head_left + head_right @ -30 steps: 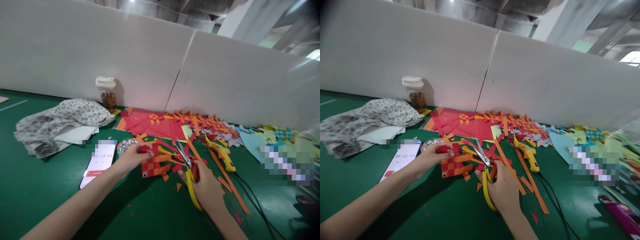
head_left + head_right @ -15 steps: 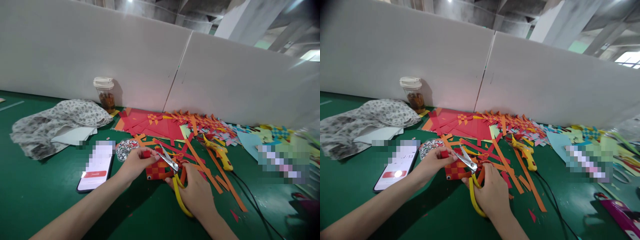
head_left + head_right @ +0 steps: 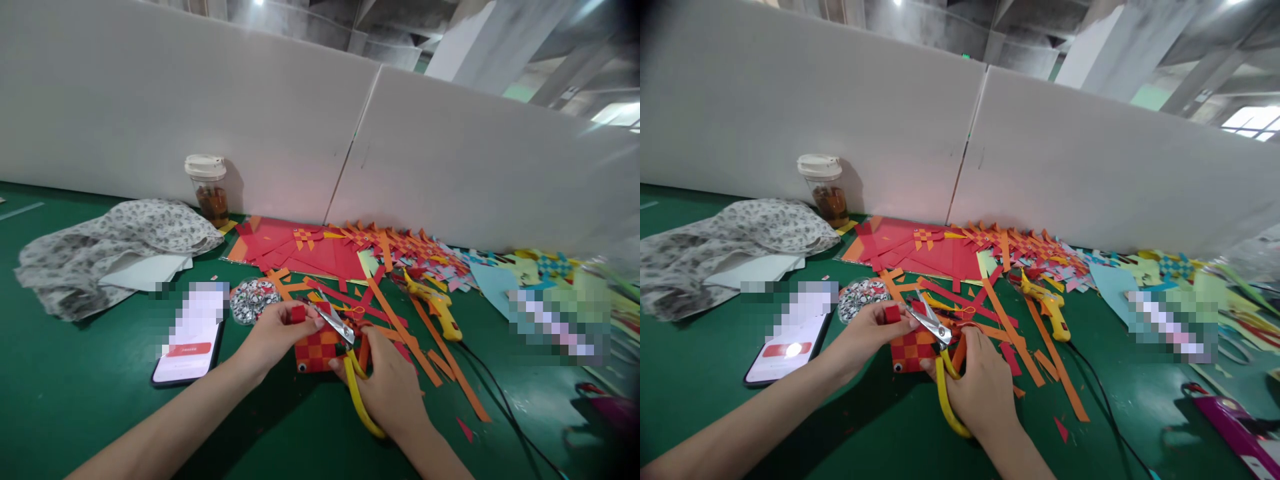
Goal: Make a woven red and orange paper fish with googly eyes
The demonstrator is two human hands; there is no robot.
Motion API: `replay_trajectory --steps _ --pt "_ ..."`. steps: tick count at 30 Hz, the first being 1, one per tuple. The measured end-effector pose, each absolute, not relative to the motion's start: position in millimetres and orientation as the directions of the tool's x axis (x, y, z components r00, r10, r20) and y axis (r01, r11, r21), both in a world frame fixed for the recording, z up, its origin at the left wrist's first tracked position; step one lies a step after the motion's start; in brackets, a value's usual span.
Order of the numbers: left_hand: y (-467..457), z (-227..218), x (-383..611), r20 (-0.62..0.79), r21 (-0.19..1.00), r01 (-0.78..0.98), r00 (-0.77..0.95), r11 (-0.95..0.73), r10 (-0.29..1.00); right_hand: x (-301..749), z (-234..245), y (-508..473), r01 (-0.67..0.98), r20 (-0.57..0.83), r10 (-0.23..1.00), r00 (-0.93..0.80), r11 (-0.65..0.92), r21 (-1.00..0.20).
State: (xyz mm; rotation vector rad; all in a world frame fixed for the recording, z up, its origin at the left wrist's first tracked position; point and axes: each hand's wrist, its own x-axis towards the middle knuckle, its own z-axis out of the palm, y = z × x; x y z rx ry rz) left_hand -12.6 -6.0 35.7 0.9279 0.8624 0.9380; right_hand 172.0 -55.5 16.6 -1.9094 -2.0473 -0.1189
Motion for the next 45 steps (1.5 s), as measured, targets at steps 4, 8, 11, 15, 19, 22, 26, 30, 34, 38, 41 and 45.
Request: replay_trajectory --steps 4,8,11,15,19,22,26,30,34,38,41,45 --pt "-5.3 37.6 -14.0 -0.18 0.93 -0.241 0.355 0.276 0.917 172.8 17.6 -56.3 0.977 0.321 0.945 -0.059 0.12 -0.175" --pt "-4.3 37.7 -16.0 -0.177 0.931 -0.236 0.378 0.279 0.909 174.4 18.2 -55.9 0.974 0.341 0.937 -0.074 0.14 -0.176" --pt "-3.9 38.4 -16.8 -0.166 0.936 -0.232 0.37 0.264 0.914 176.1 18.4 -55.2 0.971 0.349 0.933 -0.09 0.16 -0.176" --pt "-3.6 40.5 -18.0 -0.173 0.948 -0.194 0.351 0.252 0.92 179.0 16.8 -54.4 0.971 0.373 0.921 -0.11 0.179 -0.156" --pt "-2.4 40.2 -19.9 -0.2 0.954 -0.14 0.354 0.264 0.913 181.4 14.5 -54.2 0.979 0.414 0.904 -0.109 0.171 -0.114" --pt "-1.7 38.9 -20.6 -0.178 0.962 -0.129 0.371 0.24 0.911 181.3 15.0 -54.3 0.982 0.393 0.914 -0.1 0.155 -0.111" --pt "-2.4 37.1 -20.2 -0.171 0.976 -0.059 0.38 0.208 0.909 179.3 17.5 -54.1 0.975 0.336 0.936 -0.106 0.164 -0.148" --pt "-2.7 35.4 -19.5 -0.154 0.983 -0.03 0.391 0.18 0.907 178.9 18.8 -54.5 0.972 0.333 0.94 -0.074 0.143 -0.187" --pt "-0.8 36.5 -19.7 -0.172 0.971 -0.09 0.377 0.221 0.91 182.7 19.7 -54.6 0.958 0.33 0.944 -0.013 0.107 -0.267" --pt "1.4 36.8 -20.1 -0.21 0.959 -0.119 0.318 0.259 0.924 185.9 20.4 -53.3 0.953 0.298 0.954 0.012 0.079 -0.293" --pt "2.9 33.2 -20.7 -0.237 0.954 -0.11 0.289 0.278 0.927 184.7 20.4 -52.9 0.961 0.283 0.959 0.031 0.049 -0.271" --pt "6.4 24.6 -22.1 -0.273 0.94 -0.117 0.303 0.32 0.913 182.3 20.6 -53.2 0.969 0.254 0.966 0.052 0.012 -0.246"
